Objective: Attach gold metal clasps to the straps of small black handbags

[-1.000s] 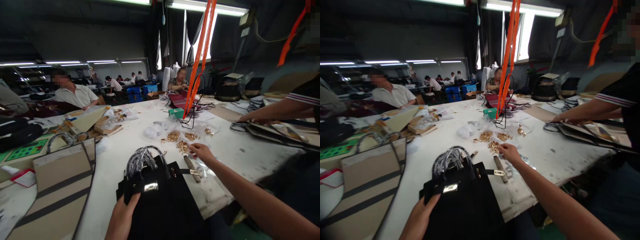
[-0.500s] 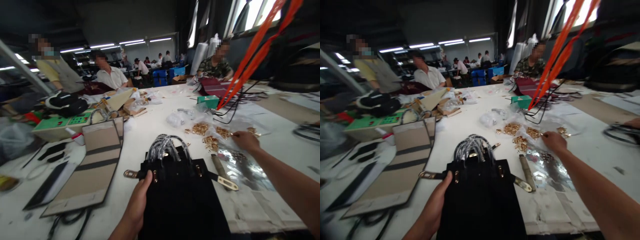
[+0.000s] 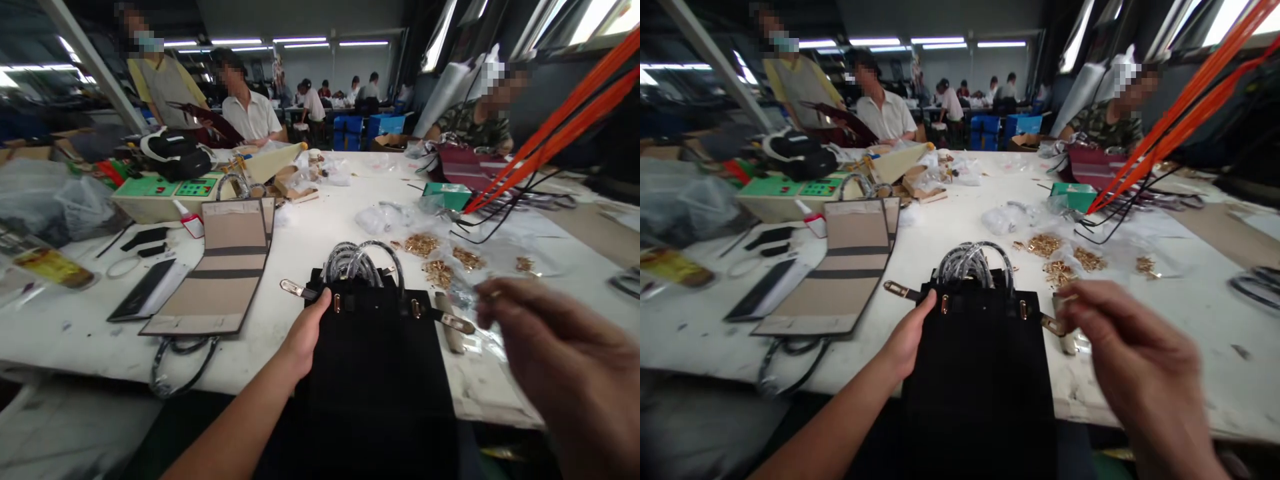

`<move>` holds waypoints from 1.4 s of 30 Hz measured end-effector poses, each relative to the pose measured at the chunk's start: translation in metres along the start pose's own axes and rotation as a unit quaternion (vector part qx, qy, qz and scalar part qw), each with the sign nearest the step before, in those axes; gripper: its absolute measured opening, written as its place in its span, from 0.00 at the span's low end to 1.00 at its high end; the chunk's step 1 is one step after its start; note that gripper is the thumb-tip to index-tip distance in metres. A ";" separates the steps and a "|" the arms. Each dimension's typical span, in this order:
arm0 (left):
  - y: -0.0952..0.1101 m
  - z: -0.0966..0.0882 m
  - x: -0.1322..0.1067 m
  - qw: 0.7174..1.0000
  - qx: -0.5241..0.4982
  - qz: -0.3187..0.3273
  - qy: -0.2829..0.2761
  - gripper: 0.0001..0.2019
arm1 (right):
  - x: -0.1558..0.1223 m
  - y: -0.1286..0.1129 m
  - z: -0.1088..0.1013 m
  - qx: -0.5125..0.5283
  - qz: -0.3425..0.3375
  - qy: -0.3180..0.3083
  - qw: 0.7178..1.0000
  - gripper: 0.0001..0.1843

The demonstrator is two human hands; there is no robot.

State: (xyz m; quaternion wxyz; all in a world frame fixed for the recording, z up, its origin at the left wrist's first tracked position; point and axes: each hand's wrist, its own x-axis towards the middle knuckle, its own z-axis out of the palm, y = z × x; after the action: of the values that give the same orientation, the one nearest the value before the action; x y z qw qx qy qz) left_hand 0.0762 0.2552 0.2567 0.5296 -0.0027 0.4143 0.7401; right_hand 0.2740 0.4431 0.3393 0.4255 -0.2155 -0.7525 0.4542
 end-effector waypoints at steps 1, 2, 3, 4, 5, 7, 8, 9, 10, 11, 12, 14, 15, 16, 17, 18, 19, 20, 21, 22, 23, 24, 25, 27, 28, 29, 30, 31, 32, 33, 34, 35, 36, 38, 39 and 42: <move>0.002 0.001 -0.001 1.000 -0.017 -0.012 -0.012 0.32 | -0.017 -0.008 0.016 0.035 0.008 -0.072 0.997 0.09; 0.003 0.002 -0.001 0.999 -0.032 -0.022 -0.027 0.32 | -0.030 -0.010 0.031 0.067 0.016 -0.160 0.985 0.08; 0.005 0.002 -0.002 0.997 -0.044 -0.034 -0.046 0.32 | -0.039 -0.008 0.044 0.094 0.045 -0.225 0.969 0.08; 0.006 0.002 -0.003 0.995 -0.054 -0.044 -0.065 0.32 | -0.044 -0.002 0.055 0.116 0.072 -0.275 0.952 0.10; 0.007 0.003 -0.003 0.993 -0.061 -0.052 -0.081 0.32 | -0.046 0.007 0.063 0.125 0.095 -0.298 0.942 0.11; 0.007 0.003 -0.005 0.991 -0.070 -0.053 -0.096 0.31 | -0.041 0.025 0.070 0.099 0.109 -0.282 0.948 0.13; 0.007 0.003 -0.005 0.992 -0.074 -0.045 -0.095 0.30 | -0.036 0.034 0.071 0.069 0.092 -0.255 0.960 0.14; 0.007 0.003 -0.006 0.993 -0.076 -0.035 -0.088 0.29 | -0.031 0.042 0.070 0.036 0.065 -0.225 0.971 0.14; 0.006 0.003 -0.006 0.994 -0.077 -0.025 -0.075 0.29 | -0.026 0.049 0.068 0.004 0.034 -0.193 0.981 0.13; 0.005 0.003 -0.007 0.995 -0.077 -0.018 -0.062 0.28 | -0.022 0.055 0.067 -0.026 0.003 -0.164 0.986 0.13; 0.004 0.003 -0.007 0.996 -0.077 -0.013 -0.050 0.28 | -0.018 0.060 0.066 -0.053 -0.026 -0.141 0.988 0.12; 0.002 0.003 -0.008 0.996 -0.078 -0.002 -0.036 0.27 | -0.014 0.065 0.066 -0.107 -0.070 -0.120 0.985 0.14; 0.001 0.002 -0.008 0.996 -0.079 0.002 -0.034 0.27 | -0.013 0.066 0.067 -0.132 -0.088 -0.122 0.980 0.17; 0.000 0.002 -0.008 0.996 -0.080 0.005 -0.036 0.27 | -0.012 0.066 0.067 -0.153 -0.102 -0.134 0.974 0.21; -0.001 0.001 -0.008 0.996 -0.082 0.004 -0.040 0.27 | -0.010 0.064 0.068 -0.167 -0.110 -0.153 0.968 0.23; -0.002 0.000 -0.008 0.995 -0.085 -0.001 -0.045 0.27 | -0.009 0.062 0.067 -0.176 -0.113 -0.176 0.962 0.23; -0.003 -0.001 -0.008 0.995 -0.088 -0.010 -0.052 0.28 | -0.007 0.059 0.066 -0.181 -0.112 -0.199 0.957 0.21; -0.004 -0.002 -0.008 0.994 -0.091 -0.021 -0.059 0.28 | -0.005 0.057 0.064 -0.183 -0.109 -0.219 0.952 0.19; -0.004 -0.002 -0.007 0.993 -0.093 -0.030 -0.065 0.28 | -0.003 0.055 0.061 -0.186 -0.100 -0.234 0.949 0.15; -0.004 -0.003 -0.007 0.993 -0.094 -0.035 -0.067 0.28 | 0.000 0.054 0.058 -0.187 -0.088 -0.244 0.947 0.13; -0.004 -0.003 -0.006 0.993 -0.092 -0.036 -0.064 0.28 | 0.002 0.053 0.055 -0.187 -0.076 -0.250 0.947 0.11; -0.003 -0.004 -0.006 0.994 -0.091 -0.035 -0.058 0.27 | 0.003 0.052 0.052 -0.187 -0.065 -0.253 0.947 0.09; -0.003 -0.004 -0.005 0.994 -0.089 -0.034 -0.050 0.26 | 0.005 0.052 0.050 -0.187 -0.061 -0.251 0.948 0.08; -0.002 -0.004 -0.004 0.995 -0.085 -0.032 -0.034 0.24 | 0.007 0.053 0.046 -0.189 -0.058 -0.242 0.950 0.07; -0.002 -0.004 -0.003 0.996 -0.082 -0.034 -0.029 0.23 | 0.007 0.053 0.046 -0.187 -0.053 -0.235 0.952 0.07; -0.002 -0.004 -0.002 0.996 -0.079 -0.036 -0.027 0.22 | 0.008 0.053 0.046 -0.180 -0.039 -0.229 0.956 0.08; -0.002 -0.005 -0.002 0.996 -0.077 -0.037 -0.026 0.22 | 0.010 0.052 0.046 -0.167 -0.017 -0.224 0.960 0.09; -0.002 -0.005 -0.001 0.996 -0.076 -0.036 -0.026 0.22 | 0.011 0.052 0.047 -0.147 0.010 -0.219 0.964 0.11; -0.003 -0.006 -0.001 0.996 -0.076 -0.033 -0.028 0.22 | 0.013 0.051 0.049 -0.128 0.037 -0.216 0.967 0.12; -0.003 -0.007 0.000 0.996 -0.077 -0.029 -0.030 0.22 | 0.016 0.051 0.050 -0.111 0.060 -0.212 0.969 0.14; -0.003 -0.007 0.000 0.996 -0.077 -0.026 -0.031 0.22 | 0.018 0.050 0.051 -0.099 0.077 -0.209 0.970 0.16; -0.004 -0.007 0.001 0.996 -0.077 -0.022 -0.030 0.22 | 0.020 0.050 0.052 -0.092 0.089 -0.206 0.970 0.17; -0.004 -0.008 0.001 0.996 -0.077 -0.021 -0.029 0.22 | 0.022 0.049 0.054 -0.092 0.097 -0.202 0.970 0.18; -0.005 -0.007 0.001 0.996 -0.077 -0.023 -0.024 0.21 | 0.023 0.049 0.056 -0.103 0.100 -0.196 0.970 0.18; -0.005 -0.007 0.001 0.997 -0.077 -0.024 -0.020 0.21 | 0.023 0.049 0.057 -0.110 0.096 -0.193 0.970 0.18; -0.005 -0.006 0.000 0.997 -0.078 -0.020 -0.009 0.20 | 0.020 0.049 0.061 -0.128 0.079 -0.182 0.972 0.16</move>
State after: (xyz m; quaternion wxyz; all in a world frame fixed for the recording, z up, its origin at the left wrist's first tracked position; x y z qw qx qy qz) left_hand 0.0772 0.2521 0.2495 0.5460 -0.0458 0.3505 0.7596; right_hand 0.2091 0.4509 0.2923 0.2133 -0.2410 -0.8493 0.4184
